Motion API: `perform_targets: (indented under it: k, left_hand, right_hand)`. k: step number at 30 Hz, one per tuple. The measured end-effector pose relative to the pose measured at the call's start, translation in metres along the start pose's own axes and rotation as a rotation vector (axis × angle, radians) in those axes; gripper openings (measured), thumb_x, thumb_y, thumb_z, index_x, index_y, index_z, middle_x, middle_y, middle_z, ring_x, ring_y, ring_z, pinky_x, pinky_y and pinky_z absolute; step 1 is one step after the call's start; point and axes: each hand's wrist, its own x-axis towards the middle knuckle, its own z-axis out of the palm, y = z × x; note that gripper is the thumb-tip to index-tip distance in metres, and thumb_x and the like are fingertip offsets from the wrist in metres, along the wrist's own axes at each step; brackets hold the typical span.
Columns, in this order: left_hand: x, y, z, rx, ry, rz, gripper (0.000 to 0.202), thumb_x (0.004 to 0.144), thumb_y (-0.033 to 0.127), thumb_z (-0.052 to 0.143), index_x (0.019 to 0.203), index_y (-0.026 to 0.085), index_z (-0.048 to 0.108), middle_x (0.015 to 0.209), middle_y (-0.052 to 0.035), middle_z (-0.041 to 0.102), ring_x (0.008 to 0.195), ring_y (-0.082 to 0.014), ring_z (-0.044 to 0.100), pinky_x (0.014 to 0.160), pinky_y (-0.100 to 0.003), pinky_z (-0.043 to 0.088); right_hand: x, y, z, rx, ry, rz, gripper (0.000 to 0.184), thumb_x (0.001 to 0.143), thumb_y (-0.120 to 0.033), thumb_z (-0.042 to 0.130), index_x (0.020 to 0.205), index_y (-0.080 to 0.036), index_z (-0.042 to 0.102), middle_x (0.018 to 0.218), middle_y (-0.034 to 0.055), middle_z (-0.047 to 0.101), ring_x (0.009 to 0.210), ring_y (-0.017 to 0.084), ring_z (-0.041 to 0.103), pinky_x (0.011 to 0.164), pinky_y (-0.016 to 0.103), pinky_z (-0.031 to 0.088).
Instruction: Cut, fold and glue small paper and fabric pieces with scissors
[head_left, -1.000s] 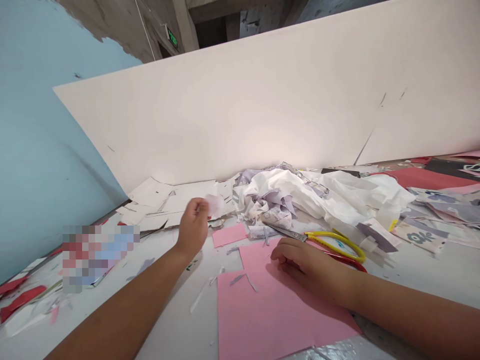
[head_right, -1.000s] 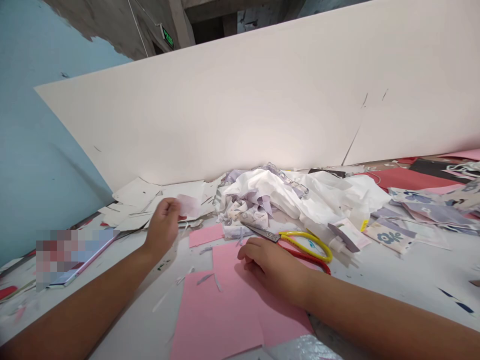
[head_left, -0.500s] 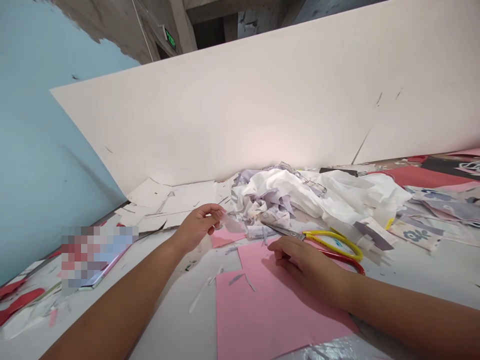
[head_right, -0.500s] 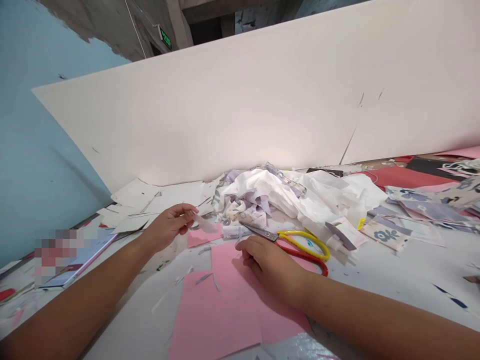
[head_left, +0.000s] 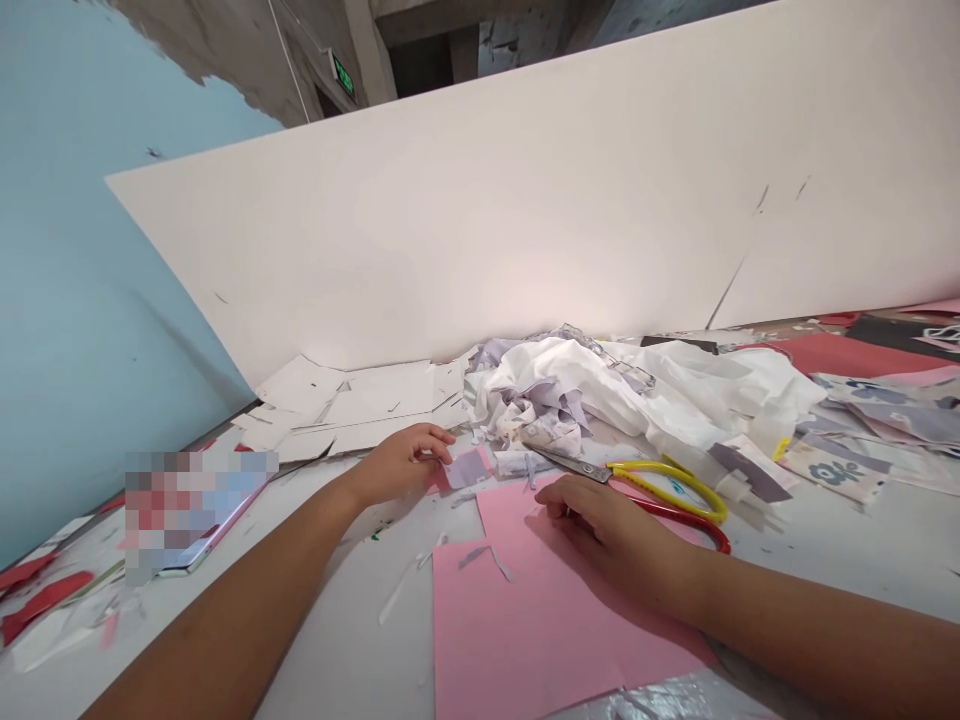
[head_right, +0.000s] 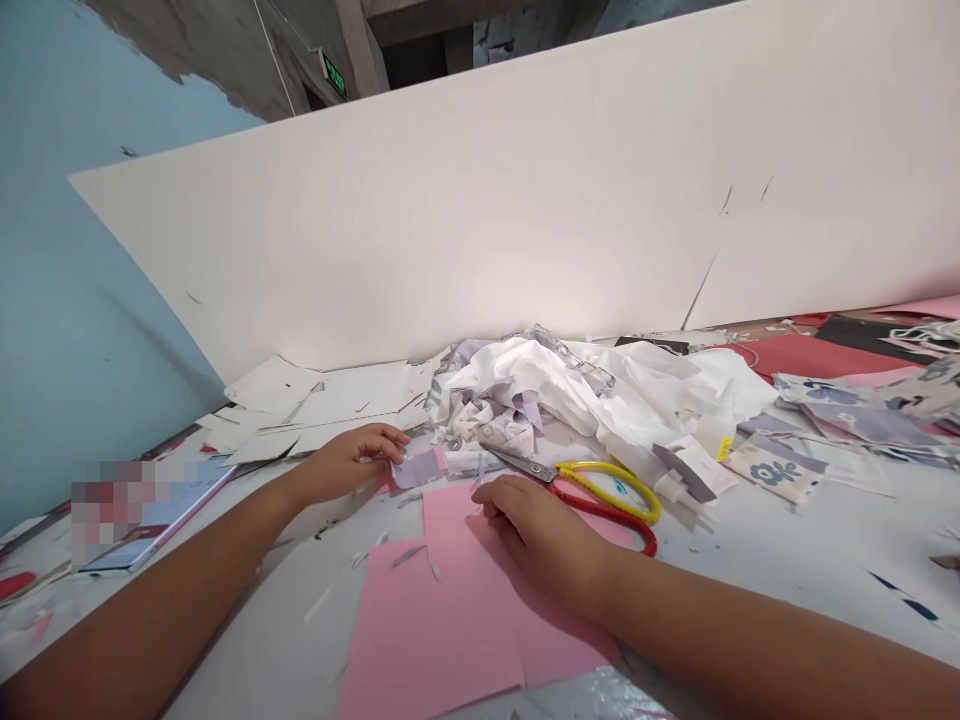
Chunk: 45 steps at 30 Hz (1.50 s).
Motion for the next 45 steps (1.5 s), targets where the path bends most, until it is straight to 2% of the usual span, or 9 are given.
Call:
perform_targets:
  k: [6, 11, 20, 26, 29, 32, 36, 41, 45]
  left_hand:
    - [-0.002, 0.002, -0.014, 0.231, 0.179, -0.126, 0.023, 0.055, 0.012, 0.047, 0.064, 0.025, 0.064, 0.085, -0.0032, 0.059, 0.057, -0.0142, 0.049, 0.046, -0.023, 0.031]
    - [-0.003, -0.006, -0.007, 0.285, 0.079, -0.272, 0.006, 0.056, 0.027, 0.058, 0.055, 0.021, 0.06, 0.058, -0.0025, 0.057, 0.041, -0.0128, 0.042, 0.042, -0.023, 0.023]
    - [0.0, -0.011, 0.0, 0.26, 0.052, -0.3, 0.009, 0.053, 0.026, 0.06, 0.056, 0.022, 0.052, 0.055, 0.0014, 0.054, 0.045, -0.0131, 0.042, 0.043, -0.022, 0.021]
    - [-0.002, 0.006, -0.013, 0.176, -0.003, -0.281, 0.01, 0.058, 0.029, 0.059, 0.06, 0.021, 0.053, 0.059, 0.0022, 0.056, 0.046, -0.0115, 0.043, 0.043, -0.022, 0.025]
    - [-0.004, 0.019, -0.016, 0.02, -0.075, -0.23, 0.013, 0.061, 0.029, 0.061, 0.066, 0.021, 0.052, 0.063, 0.0021, 0.056, 0.053, -0.0116, 0.047, 0.047, -0.021, 0.029]
    - [-0.006, 0.029, -0.007, -0.214, -0.192, -0.181, 0.016, 0.061, 0.024, 0.064, 0.067, 0.019, 0.05, 0.061, 0.0023, 0.054, 0.056, -0.0104, 0.049, 0.05, -0.021, 0.031]
    - [-0.012, 0.04, 0.02, -0.348, -0.318, -0.163, 0.017, 0.061, 0.022, 0.065, 0.068, 0.017, 0.049, 0.06, 0.0012, 0.055, 0.054, -0.0101, 0.049, 0.051, -0.022, 0.034]
    - [-0.016, 0.043, 0.04, -0.356, -0.324, -0.154, 0.02, 0.064, 0.027, 0.065, 0.066, 0.017, 0.048, 0.057, 0.0014, 0.054, 0.051, -0.0096, 0.049, 0.047, -0.021, 0.034]
    - [-0.015, 0.034, 0.047, -0.408, -0.245, -0.162, 0.021, 0.067, 0.033, 0.062, 0.07, 0.017, 0.05, 0.058, 0.0014, 0.054, 0.05, -0.0091, 0.05, 0.046, -0.021, 0.033]
  right_hand:
    - [-0.001, 0.002, 0.002, 0.072, -0.005, 0.017, 0.016, 0.08, -0.021, 0.043, 0.093, -0.019, 0.051, 0.075, 0.0026, 0.06, 0.067, 0.015, 0.057, 0.06, 0.027, 0.045]
    - [-0.001, 0.002, 0.001, 0.026, -0.007, -0.043, 0.016, 0.081, -0.02, 0.041, 0.095, -0.019, 0.049, 0.076, 0.0025, 0.059, 0.068, 0.015, 0.056, 0.062, 0.027, 0.045]
    - [-0.005, -0.002, 0.0, -0.085, -0.011, -0.103, 0.021, 0.081, -0.024, 0.043, 0.101, -0.019, 0.048, 0.096, 0.0071, 0.058, 0.089, 0.019, 0.054, 0.075, 0.032, 0.044]
    - [-0.004, 0.002, 0.001, -0.026, -0.012, -0.145, 0.021, 0.075, -0.012, 0.043, 0.092, -0.021, 0.052, 0.094, 0.0057, 0.054, 0.089, 0.018, 0.052, 0.076, 0.031, 0.042]
    - [-0.003, 0.0, 0.001, 0.128, 0.058, -0.057, 0.014, 0.075, -0.013, 0.044, 0.085, -0.021, 0.05, 0.089, 0.004, 0.053, 0.083, 0.016, 0.051, 0.073, 0.03, 0.042]
    - [-0.001, -0.006, 0.001, 0.47, 0.13, 0.088, 0.014, 0.08, -0.028, 0.045, 0.093, -0.021, 0.045, 0.087, 0.0035, 0.052, 0.078, 0.016, 0.052, 0.069, 0.03, 0.044]
    - [0.002, -0.009, 0.001, 0.904, 0.026, 0.169, 0.033, 0.077, -0.04, 0.051, 0.102, -0.02, 0.043, 0.089, 0.003, 0.054, 0.068, 0.013, 0.054, 0.063, 0.029, 0.045]
    - [0.006, -0.003, 0.005, 0.812, 0.025, 0.281, 0.02, 0.076, -0.035, 0.054, 0.077, -0.015, 0.054, 0.062, -0.0014, 0.055, 0.056, 0.011, 0.05, 0.055, 0.024, 0.038]
    - [0.008, 0.001, 0.007, 0.905, -0.003, 0.298, 0.021, 0.078, -0.037, 0.052, 0.078, -0.015, 0.052, 0.059, -0.0013, 0.056, 0.055, 0.011, 0.052, 0.055, 0.024, 0.038]
